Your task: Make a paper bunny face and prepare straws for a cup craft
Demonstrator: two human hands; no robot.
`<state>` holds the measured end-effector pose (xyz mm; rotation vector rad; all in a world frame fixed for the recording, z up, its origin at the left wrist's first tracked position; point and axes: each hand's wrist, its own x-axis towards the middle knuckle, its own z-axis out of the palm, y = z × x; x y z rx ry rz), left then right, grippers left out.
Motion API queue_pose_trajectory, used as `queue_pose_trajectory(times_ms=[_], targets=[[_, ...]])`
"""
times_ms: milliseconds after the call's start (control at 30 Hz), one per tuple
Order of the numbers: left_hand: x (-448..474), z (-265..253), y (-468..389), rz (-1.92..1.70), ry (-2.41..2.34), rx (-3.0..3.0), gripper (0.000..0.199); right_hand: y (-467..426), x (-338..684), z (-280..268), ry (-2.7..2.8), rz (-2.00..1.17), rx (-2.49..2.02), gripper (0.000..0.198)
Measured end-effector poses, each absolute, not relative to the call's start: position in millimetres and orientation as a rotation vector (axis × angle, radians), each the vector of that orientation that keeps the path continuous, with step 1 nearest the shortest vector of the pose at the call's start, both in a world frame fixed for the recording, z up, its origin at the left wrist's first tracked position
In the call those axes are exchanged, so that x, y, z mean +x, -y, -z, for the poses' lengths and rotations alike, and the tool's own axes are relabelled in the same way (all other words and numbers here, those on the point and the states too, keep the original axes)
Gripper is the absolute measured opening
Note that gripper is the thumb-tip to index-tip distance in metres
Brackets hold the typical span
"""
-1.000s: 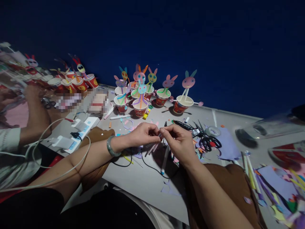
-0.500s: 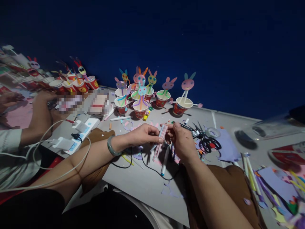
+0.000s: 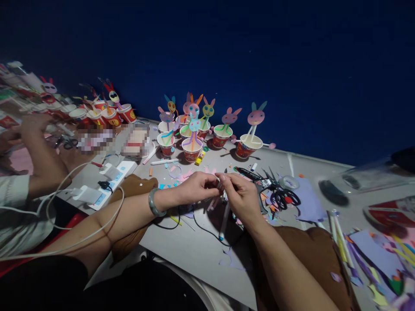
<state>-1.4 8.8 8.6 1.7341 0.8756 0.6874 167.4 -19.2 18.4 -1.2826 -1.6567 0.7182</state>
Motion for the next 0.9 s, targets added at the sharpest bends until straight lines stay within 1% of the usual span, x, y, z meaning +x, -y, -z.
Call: queue_pose_trajectory(times_ms=[67,167,233,300,367,433,533,600,667,733,800,900], targets=[[-1.6,-8.6,-10.7,-0.634,-0.813,1.654,0.027,17.0,168.3,-16.3,1.481,-0.898,-1.300,0.040],[-3.2,-10.3,-12.2,-0.561,-0.733,1.510,0.037,12.6,169.7,-18.0,1.206,-1.176,-1.251,0.053],[-4.8,-12.7,-12.2,-0.536,-0.723,1.433,0.041,9.9,170.3,-21.6,1.120,-1.304,-1.181,0.063],[-6.1,-15.6,-11.8,-0.520,-0.717,1.382,0.043,8.5,170.7,-24.2,1.093,-1.379,-1.145,0.069],[-6.5,-17.7,-11.3,-0.498,-0.706,1.378,0.045,8.9,171.0,-23.7,1.110,-1.405,-1.180,0.067],[-5.8,-18.6,-10.3,-0.473,-0.701,1.407,0.047,11.1,171.3,-20.5,1.162,-1.371,-1.248,0.059],[-3.1,-17.5,-8.2,-0.501,-0.768,1.525,0.040,15.9,171.7,-14.8,1.308,-1.178,-1.306,0.047],[-1.4,-15.9,-7.3,-0.562,-0.856,1.629,0.032,18.5,172.0,-12.6,1.420,-1.009,-1.315,0.044],[-0.6,-14.0,-7.5,-0.594,-0.889,1.673,0.028,19.3,172.0,-12.1,1.483,-0.916,-1.318,0.044],[-1.2,-12.0,-8.7,-0.557,-0.830,1.623,0.032,18.0,171.5,-13.3,1.449,-0.963,-1.324,0.046],[-2.7,-10.7,-10.4,-0.490,-0.756,1.532,0.039,15.0,170.9,-15.7,1.344,-1.104,-1.324,0.051],[-5.2,-11.1,-11.9,-0.446,-0.705,1.427,0.043,9.7,171.1,-19.2,1.168,-1.303,-1.251,0.067]])
